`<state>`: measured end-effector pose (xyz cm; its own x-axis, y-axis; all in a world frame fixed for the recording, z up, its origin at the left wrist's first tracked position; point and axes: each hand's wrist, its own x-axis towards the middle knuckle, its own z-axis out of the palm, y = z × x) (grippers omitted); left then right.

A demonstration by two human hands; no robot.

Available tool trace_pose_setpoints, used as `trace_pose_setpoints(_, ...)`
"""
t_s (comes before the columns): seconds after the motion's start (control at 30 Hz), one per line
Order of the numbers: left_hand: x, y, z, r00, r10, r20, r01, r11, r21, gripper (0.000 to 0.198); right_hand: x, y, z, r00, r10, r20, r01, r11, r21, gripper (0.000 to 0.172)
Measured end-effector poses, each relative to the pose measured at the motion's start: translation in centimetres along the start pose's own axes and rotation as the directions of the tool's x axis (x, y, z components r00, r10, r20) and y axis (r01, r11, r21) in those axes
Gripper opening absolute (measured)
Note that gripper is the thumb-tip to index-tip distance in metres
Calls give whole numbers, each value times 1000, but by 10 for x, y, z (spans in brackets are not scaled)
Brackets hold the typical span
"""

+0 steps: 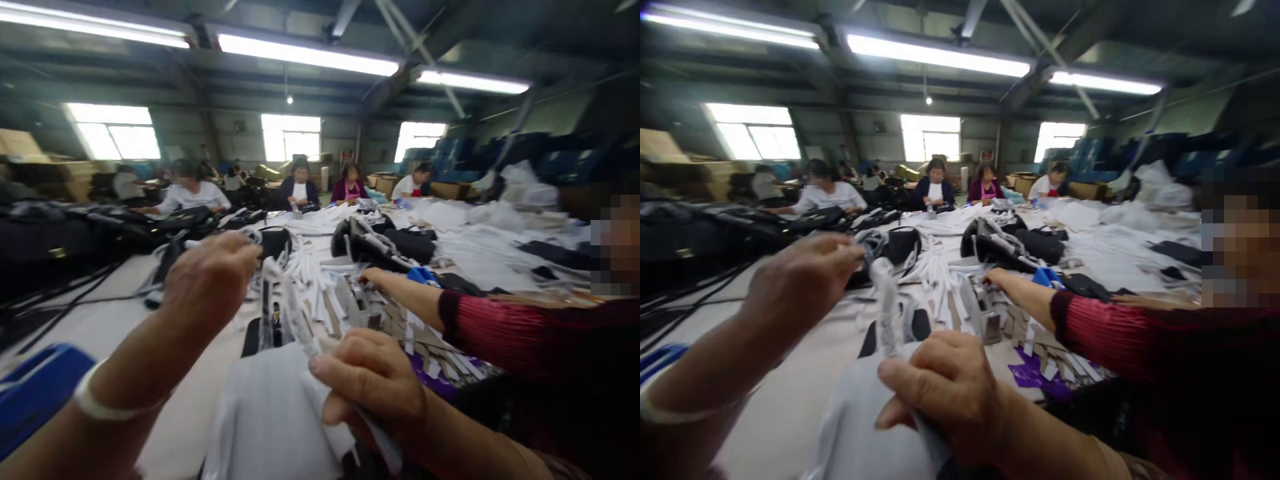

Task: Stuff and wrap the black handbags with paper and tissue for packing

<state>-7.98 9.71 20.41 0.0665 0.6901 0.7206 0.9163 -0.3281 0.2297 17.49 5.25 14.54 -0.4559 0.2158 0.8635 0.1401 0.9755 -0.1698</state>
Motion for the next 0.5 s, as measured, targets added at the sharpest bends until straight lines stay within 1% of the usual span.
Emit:
trace_pose_setpoints(0.03,5,-3,-4,999,-38,-30,40,998,52,37,-1,7,7,1000,11,26,-12,1000,8,43)
trace_pose_setpoints(0.07,4,-2,-5,996,-69,-56,73,994,77,42,-5,16,15,999,29,39,-30,999,21,42)
trace_pose_setpoints(0.1,-2,1,-2,990,-101,-93,108,992,69,46,-9,26,24,998,55,40,-56,998,35,39)
trace_pose_setpoints(0.13,-13,7,4,990,-125,-68,126,992,12,46,-15,36,32,994,89,56,-92,995,46,36)
trace_pose_setpoints(0.17,-28,13,13,988,-148,33,151,984,-90,42,-20,44,39,990,120,71,-123,991,47,33)
trace_pose_setpoints(0.2,-46,19,23,963,-165,215,214,949,-230,38,-26,51,45,984,147,100,-151,988,36,30)
trace_pose_setpoints(0.23,-65,24,34,888,-155,433,333,867,-372,44,-31,56,48,975,167,144,-171,985,13,28)
trace_pose_setpoints(0.27,-83,28,45,774,-141,617,504,728,-465,51,-34,58,51,966,177,190,-177,984,-18,25)
trace_pose_setpoints(0.3,-99,29,54,681,-159,714,660,557,-505,56,-37,57,52,954,183,236,-175,983,-52,22)
trace_pose_setpoints(0.33,-113,29,62,606,-174,776,766,391,-510,59,-39,56,53,945,182,272,-165,983,-84,21)
trace_pose_setpoints(0.37,-124,28,69,542,-204,815,836,230,-498,62,-40,53,54,938,180,295,-154,982,-111,21)
trace_pose_setpoints(0.4,-132,26,73,479,-245,843,876,81,-475,63,-40,49,55,939,172,299,-139,982,-130,21)
trace_pose_setpoints(0.47,-144,25,77,336,-291,896,903,-173,-394,65,-40,42,57,955,149,256,-111,982,-155,22)
trace_pose_setpoints(0.5,-148,25,77,264,-276,924,897,-282,-341,65,-40,38,57,964,136,228,-99,981,-167,23)
